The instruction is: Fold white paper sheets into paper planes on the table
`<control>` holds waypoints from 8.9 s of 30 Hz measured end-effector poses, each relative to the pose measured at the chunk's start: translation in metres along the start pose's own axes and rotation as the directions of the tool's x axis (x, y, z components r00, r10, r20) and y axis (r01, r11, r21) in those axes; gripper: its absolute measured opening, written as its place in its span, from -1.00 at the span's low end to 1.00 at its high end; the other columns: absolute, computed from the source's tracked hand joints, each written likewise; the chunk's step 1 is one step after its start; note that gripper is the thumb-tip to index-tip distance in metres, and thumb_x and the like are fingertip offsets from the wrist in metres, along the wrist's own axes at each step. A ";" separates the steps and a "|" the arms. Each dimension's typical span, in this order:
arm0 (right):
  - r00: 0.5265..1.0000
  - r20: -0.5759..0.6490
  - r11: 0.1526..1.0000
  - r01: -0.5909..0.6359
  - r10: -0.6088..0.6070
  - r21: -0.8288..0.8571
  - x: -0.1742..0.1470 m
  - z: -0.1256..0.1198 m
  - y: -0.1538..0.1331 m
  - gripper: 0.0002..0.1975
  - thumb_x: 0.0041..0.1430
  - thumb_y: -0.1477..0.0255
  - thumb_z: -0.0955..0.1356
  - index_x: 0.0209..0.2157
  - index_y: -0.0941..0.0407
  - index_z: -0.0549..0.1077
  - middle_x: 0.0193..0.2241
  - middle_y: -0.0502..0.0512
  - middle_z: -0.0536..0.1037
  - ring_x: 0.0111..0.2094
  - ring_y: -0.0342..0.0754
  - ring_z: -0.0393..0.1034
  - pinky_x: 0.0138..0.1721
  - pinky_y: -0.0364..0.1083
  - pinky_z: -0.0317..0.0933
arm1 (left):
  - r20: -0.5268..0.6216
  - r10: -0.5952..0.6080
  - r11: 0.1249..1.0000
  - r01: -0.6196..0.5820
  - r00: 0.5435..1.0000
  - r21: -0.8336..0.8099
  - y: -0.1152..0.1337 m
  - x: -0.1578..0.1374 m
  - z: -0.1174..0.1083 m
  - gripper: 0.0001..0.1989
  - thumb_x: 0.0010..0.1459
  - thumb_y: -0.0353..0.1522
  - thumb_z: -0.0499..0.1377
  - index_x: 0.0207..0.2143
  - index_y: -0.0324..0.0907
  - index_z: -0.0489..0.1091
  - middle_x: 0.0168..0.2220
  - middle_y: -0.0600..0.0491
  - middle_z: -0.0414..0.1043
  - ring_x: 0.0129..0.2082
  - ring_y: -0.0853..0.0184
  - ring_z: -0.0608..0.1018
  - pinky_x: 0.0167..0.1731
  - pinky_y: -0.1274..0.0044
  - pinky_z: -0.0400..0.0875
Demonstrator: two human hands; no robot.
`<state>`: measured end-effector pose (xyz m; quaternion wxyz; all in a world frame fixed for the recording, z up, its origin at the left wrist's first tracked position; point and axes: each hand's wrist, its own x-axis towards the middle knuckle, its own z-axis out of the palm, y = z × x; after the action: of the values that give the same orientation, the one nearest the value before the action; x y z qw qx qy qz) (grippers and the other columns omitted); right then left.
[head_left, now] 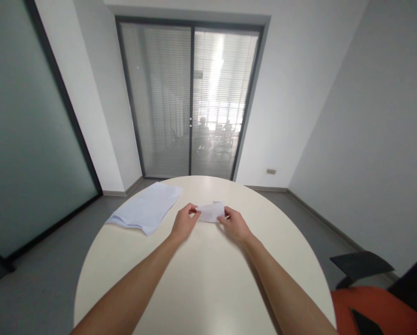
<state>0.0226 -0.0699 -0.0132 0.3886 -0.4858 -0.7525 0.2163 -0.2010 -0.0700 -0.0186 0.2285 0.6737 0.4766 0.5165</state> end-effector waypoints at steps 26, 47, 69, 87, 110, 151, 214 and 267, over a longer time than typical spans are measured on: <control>0.926 0.315 0.852 0.329 -0.207 -0.407 -0.013 -0.015 -0.007 -0.61 0.12 0.62 0.29 -0.09 0.03 0.58 -0.11 0.08 0.60 -0.08 0.01 0.42 -0.03 -0.06 0.27 | 0.497 0.178 0.773 -0.433 0.850 0.464 0.015 -0.016 -0.020 -0.63 0.09 -0.47 0.08 -0.10 -0.09 0.55 -0.07 0.00 0.57 -0.06 0.15 0.53 0.00 0.34 0.36; 0.904 0.413 0.919 0.249 -0.106 -0.307 -0.014 -0.030 -0.009 -0.61 0.05 0.52 0.29 -0.10 0.11 0.62 0.02 0.16 0.56 -0.09 0.04 0.50 -0.01 -0.09 0.30 | 0.624 0.224 0.714 -0.562 0.749 0.418 0.016 -0.014 -0.029 -0.75 0.28 -0.30 0.09 -0.12 -0.11 0.54 0.05 0.02 0.51 -0.09 0.20 0.49 -0.05 0.40 0.37; 0.969 0.248 0.948 0.083 -0.005 -0.308 -0.013 -0.025 -0.008 -0.64 0.31 0.26 0.22 -0.41 0.15 0.52 -0.43 0.12 0.57 -0.44 -0.07 0.34 -0.40 -0.13 0.09 | 0.474 0.086 0.758 -0.367 0.876 0.540 0.013 -0.011 -0.024 -0.71 0.34 -0.31 0.00 -0.23 -0.15 0.53 -0.22 -0.03 0.53 -0.14 0.23 0.49 -0.12 0.46 0.34; 0.980 0.197 0.952 0.089 -0.031 -0.293 -0.011 -0.012 -0.002 -0.57 0.23 0.44 0.27 0.14 0.04 0.42 -0.23 0.08 0.58 -0.33 -0.08 0.42 -0.22 -0.12 0.24 | 0.413 0.049 0.727 -0.316 0.910 0.609 0.015 -0.016 -0.014 -0.68 0.31 -0.39 0.02 0.04 -0.05 0.45 -0.15 -0.02 0.50 -0.10 0.22 0.46 -0.06 0.44 0.34; 0.867 0.460 0.883 0.051 0.192 -0.466 -0.021 0.019 -0.033 -0.26 0.37 0.02 -0.03 0.41 0.15 -0.15 0.42 0.13 -0.23 0.42 0.10 -0.40 0.35 0.25 -0.44 | 0.454 0.118 0.743 -0.382 0.883 0.550 0.012 -0.019 -0.012 -0.76 0.27 -0.36 0.10 -0.11 -0.13 0.54 -0.15 -0.03 0.48 -0.10 0.21 0.46 -0.06 0.42 0.37; 0.902 0.413 0.909 0.063 0.125 -0.412 -0.019 0.014 -0.026 -0.43 0.41 0.24 0.05 0.38 0.06 0.04 0.39 0.09 -0.02 0.41 0.18 -0.27 0.33 0.31 -0.32 | 0.554 0.220 0.788 -0.481 0.803 0.385 0.020 -0.019 -0.012 -0.83 0.29 -0.36 0.11 -0.24 -0.13 0.50 -0.09 0.01 0.54 -0.04 0.23 0.47 0.03 0.44 0.32; 0.985 0.174 0.925 0.061 0.006 -0.375 -0.016 -0.026 -0.007 -0.70 0.24 0.30 0.29 -0.14 0.06 0.60 -0.19 0.13 0.62 -0.21 0.01 0.45 -0.18 -0.08 0.27 | 0.419 0.085 0.733 -0.342 0.904 0.589 0.021 -0.019 -0.010 -0.75 0.33 -0.32 0.03 -0.14 -0.09 0.51 -0.20 0.01 0.58 -0.17 0.25 0.56 -0.14 0.46 0.38; 0.870 0.466 0.907 0.317 -0.162 -0.276 -0.014 -0.015 0.018 -0.51 0.41 0.32 0.11 0.28 0.14 0.26 0.28 0.21 0.27 0.35 0.03 0.02 0.39 0.18 -0.34 | 0.487 0.133 0.736 -0.415 0.863 0.534 0.022 -0.019 -0.010 -0.73 0.33 -0.32 0.01 -0.15 -0.11 0.52 -0.20 -0.03 0.56 -0.07 0.21 0.47 -0.03 0.40 0.38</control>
<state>0.0477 -0.0751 -0.0217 0.1452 -0.3871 -0.9007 0.1332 -0.2019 -0.0987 -0.0066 0.0086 0.8688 0.4522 0.2017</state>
